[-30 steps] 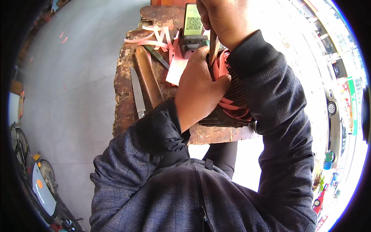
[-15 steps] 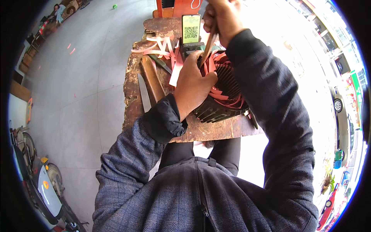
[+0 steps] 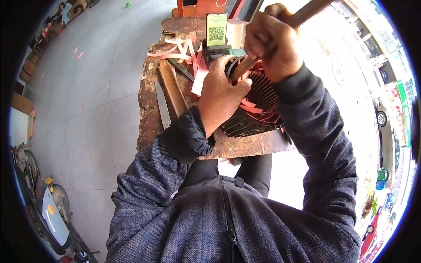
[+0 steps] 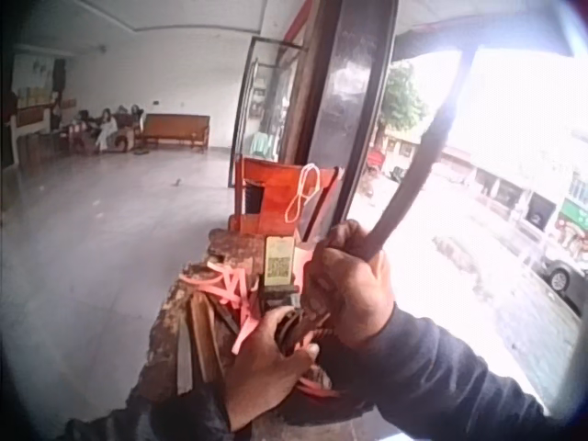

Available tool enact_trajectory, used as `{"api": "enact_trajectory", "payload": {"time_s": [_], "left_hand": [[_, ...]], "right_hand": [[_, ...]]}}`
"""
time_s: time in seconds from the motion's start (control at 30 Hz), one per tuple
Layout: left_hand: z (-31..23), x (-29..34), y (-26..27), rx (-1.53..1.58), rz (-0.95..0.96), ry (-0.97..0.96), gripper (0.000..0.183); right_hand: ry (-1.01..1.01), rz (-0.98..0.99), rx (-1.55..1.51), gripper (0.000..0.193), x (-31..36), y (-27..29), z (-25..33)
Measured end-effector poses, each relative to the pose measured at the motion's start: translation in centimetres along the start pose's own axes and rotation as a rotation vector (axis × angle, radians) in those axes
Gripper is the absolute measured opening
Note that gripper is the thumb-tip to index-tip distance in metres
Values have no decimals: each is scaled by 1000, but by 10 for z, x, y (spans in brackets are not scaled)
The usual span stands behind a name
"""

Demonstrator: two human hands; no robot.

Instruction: The person inserts pink insulating paper into the slots of a motor stator, using a wooden stick to press the paper into place. They then use scissors to trim the excess paper flush with the stator surface.

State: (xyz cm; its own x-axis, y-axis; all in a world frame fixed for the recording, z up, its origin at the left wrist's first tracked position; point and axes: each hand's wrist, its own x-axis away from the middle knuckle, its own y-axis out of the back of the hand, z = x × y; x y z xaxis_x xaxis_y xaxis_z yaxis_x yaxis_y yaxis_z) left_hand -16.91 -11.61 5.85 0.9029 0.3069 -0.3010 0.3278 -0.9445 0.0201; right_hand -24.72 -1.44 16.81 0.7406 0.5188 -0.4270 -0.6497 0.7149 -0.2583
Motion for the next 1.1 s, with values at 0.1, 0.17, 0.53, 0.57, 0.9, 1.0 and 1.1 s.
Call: {"api": "enact_trajectory", "payload": {"time_s": [0.1, 0.17, 0.53, 0.57, 0.9, 1.0, 1.1], "left_hand": [[2, -5, 3, 10, 47, 42, 48], [4, -5, 4, 19, 99, 19, 49], [8, -8, 5, -147, 40, -32, 73], [7, -10, 6, -124, 104, -25, 76], [-11, -22, -4, 18, 27, -51, 107], [-17, -27, -1, -253, 105, 0, 107], [-17, -33, 3, -314, 130, -39, 83]], "right_hand": [[106, 71, 352, 16, -7, -14, -2], [263, 167, 575, 23, -3, -15, -4], [9, 331, 507, 15, -16, -5, 8], [26, 393, 476, 17, -26, -15, 4], [-146, 395, -9, 20, -27, 33, 12], [-116, 357, 58, 20, -38, 34, 1], [-213, 111, 605, 16, -66, 22, -11]]}}
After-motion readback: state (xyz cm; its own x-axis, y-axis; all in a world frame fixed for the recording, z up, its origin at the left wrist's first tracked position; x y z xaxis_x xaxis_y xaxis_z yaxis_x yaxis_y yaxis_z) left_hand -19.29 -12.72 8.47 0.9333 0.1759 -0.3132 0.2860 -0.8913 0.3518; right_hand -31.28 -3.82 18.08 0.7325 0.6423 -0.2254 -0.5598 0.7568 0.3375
